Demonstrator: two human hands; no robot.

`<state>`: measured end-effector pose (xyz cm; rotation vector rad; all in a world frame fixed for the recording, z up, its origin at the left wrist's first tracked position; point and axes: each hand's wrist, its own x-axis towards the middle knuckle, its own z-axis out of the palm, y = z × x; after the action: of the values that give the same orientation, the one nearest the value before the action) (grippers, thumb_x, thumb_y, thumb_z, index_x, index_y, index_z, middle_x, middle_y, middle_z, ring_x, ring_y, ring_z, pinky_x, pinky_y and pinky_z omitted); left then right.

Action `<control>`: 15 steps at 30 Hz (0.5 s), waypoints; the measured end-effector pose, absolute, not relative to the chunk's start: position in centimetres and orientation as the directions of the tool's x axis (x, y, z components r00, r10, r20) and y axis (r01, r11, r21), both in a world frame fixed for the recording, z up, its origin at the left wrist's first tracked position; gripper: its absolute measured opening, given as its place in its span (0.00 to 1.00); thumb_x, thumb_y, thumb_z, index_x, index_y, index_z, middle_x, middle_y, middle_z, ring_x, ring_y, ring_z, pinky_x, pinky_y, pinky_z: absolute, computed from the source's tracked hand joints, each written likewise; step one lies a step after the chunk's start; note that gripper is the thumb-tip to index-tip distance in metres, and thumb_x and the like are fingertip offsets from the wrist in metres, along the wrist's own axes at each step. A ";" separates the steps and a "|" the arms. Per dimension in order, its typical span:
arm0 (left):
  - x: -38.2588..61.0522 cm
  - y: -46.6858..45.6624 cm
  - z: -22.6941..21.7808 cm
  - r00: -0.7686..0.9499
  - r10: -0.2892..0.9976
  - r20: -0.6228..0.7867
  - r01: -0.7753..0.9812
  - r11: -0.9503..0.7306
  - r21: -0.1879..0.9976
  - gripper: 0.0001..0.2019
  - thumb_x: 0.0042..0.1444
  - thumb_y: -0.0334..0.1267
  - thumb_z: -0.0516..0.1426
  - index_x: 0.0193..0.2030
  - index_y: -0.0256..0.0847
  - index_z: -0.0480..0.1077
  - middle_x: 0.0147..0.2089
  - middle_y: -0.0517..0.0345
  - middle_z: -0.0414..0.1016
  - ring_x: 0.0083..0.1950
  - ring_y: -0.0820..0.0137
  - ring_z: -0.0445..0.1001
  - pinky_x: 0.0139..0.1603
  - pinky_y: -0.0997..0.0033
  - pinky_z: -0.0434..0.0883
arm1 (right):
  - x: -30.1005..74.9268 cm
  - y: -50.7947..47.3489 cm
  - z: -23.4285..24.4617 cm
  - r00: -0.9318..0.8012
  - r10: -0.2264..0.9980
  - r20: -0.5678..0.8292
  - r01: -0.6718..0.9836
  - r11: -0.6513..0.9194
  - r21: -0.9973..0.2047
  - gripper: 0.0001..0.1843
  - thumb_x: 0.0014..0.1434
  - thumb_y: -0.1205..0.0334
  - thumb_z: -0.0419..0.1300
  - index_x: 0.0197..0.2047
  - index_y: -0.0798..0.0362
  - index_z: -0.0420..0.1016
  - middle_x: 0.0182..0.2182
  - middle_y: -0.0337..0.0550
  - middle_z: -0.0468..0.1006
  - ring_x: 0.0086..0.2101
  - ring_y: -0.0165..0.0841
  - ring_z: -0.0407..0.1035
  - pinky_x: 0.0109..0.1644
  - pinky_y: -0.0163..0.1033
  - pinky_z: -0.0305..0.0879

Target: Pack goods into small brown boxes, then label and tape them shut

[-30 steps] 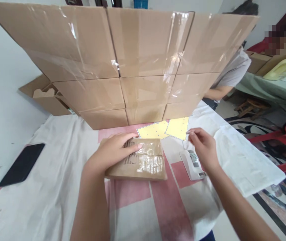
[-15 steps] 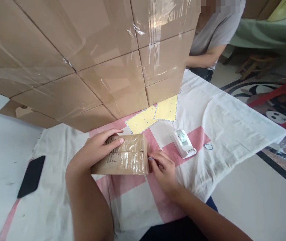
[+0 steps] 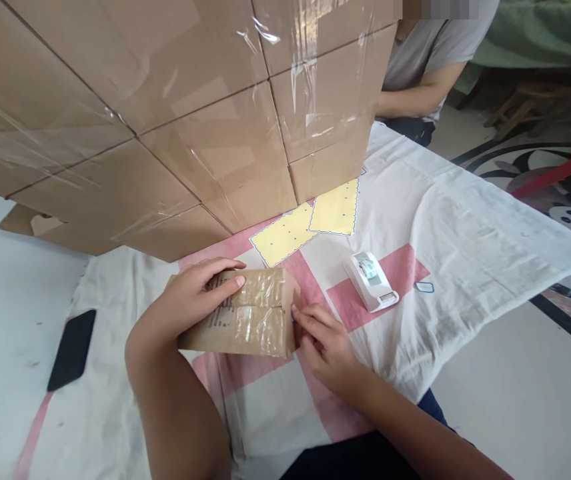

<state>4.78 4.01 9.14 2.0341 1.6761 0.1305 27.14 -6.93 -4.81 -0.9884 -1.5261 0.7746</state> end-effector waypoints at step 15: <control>3.5 4.7 7.8 0.316 0.932 -0.178 0.886 -0.222 0.408 0.23 0.60 0.64 0.53 0.55 0.60 0.75 0.62 0.65 0.76 0.62 0.52 0.71 0.63 0.54 0.67 | 27.5 -7.0 -4.4 0.071 0.952 0.298 0.001 0.298 -0.954 0.20 0.62 0.72 0.52 0.48 0.47 0.82 0.35 0.42 0.80 0.33 0.33 0.74 0.33 0.37 0.70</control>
<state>3.46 4.66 7.85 2.1544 1.6090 0.1433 27.54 -6.99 -4.40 -1.0101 -1.2796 0.9392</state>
